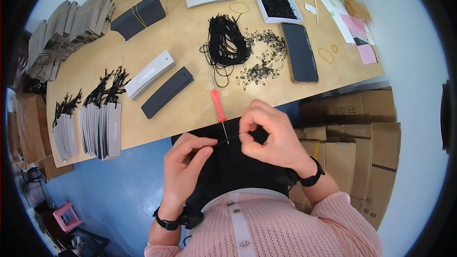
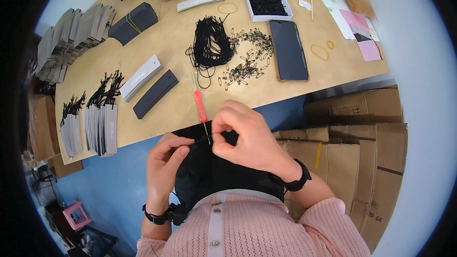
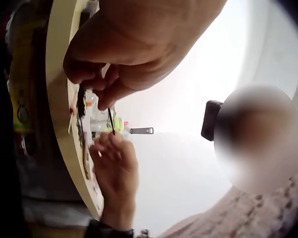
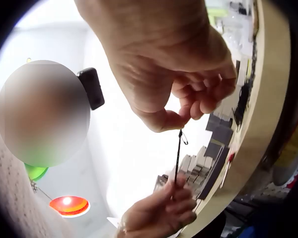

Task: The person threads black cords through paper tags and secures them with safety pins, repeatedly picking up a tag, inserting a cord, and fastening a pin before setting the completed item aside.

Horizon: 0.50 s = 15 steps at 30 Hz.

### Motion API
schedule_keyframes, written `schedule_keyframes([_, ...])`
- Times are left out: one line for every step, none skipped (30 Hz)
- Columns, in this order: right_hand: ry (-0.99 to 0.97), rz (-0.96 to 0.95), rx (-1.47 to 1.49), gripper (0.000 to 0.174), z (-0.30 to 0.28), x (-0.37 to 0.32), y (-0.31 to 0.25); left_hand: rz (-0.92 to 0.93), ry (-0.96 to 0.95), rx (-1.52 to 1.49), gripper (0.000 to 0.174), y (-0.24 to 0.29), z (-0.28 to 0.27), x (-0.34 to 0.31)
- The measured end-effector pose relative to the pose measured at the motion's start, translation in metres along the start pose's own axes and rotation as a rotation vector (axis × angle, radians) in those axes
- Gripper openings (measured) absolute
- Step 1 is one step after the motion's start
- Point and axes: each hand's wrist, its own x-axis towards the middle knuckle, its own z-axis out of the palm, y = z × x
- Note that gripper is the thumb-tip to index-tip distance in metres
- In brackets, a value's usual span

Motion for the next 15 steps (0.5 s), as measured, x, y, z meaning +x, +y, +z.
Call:
schedule_keyframes([0.004, -0.002, 0.001, 0.017, -0.007, -0.002, 0.001, 0.060, -0.003, 0.150, 0.014, 0.000, -0.006, -0.001])
schedule_keyframes([0.009, 0.025, -0.044, 0.017, -0.017, -0.005, 0.002, 0.062, -0.005, 0.154, 0.014, 0.000, -0.012, -0.002])
schedule_keyframes([0.014, 0.053, -0.087, 0.017, -0.026, -0.009, 0.002, 0.073, 0.009, 0.267, 0.013, 0.001, -0.019, -0.004])
schedule_keyframes([0.025, 0.083, -0.107, 0.016, -0.034, -0.012, 0.002, 0.084, 0.024, 0.380, 0.013, 0.003, -0.022, -0.005])
schedule_keyframes([-0.024, 0.108, -0.196, 0.016, -0.044, -0.016, 0.003, 0.084, 0.024, 0.385, 0.013, 0.008, -0.019, -0.006])
schedule_keyframes([-0.006, 0.120, -0.204, 0.019, -0.047, -0.019, 0.002, 0.119, 0.033, 0.450, 0.012, 0.017, -0.013, -0.008])
schedule_keyframes([0.011, 0.129, -0.212, 0.023, -0.047, -0.022, 0.000, 0.155, 0.044, 0.515, 0.012, 0.021, -0.007, -0.008])
schedule_keyframes([0.004, 0.011, -0.246, 0.030, -0.045, -0.022, -0.004, 0.204, 0.025, 0.523, 0.012, 0.021, -0.001, -0.008])
schedule_keyframes([-0.001, -0.108, -0.279, 0.038, -0.040, -0.021, -0.011, 0.253, 0.006, 0.531, 0.013, 0.021, 0.006, -0.008])
schedule_keyframes([-0.100, -0.128, -0.150, 0.049, -0.033, -0.020, -0.017, 0.249, -0.011, 0.524, 0.013, 0.024, 0.013, -0.008])
schedule_keyframes([-0.144, -0.174, -0.029, 0.051, -0.019, -0.017, -0.020, 0.299, -0.029, 0.528, 0.013, 0.024, 0.017, -0.006])
schedule_keyframes([-0.188, -0.104, 0.048, 0.050, -0.008, -0.016, -0.021, 0.304, -0.024, 0.494, 0.013, 0.025, 0.021, -0.004])
schedule_keyframes([-0.232, -0.036, 0.123, 0.049, 0.001, -0.016, -0.019, 0.311, -0.018, 0.460, 0.013, 0.027, 0.023, -0.002])
schedule_keyframes([-0.208, 0.043, 0.196, 0.037, 0.009, -0.018, -0.008, 0.316, -0.010, 0.466, 0.013, 0.030, 0.023, 0.000])
schedule_keyframes([-0.201, -0.010, 0.139, 0.023, 0.006, -0.015, -0.006, 0.287, 0.003, 0.459, 0.012, 0.034, 0.022, 0.001])
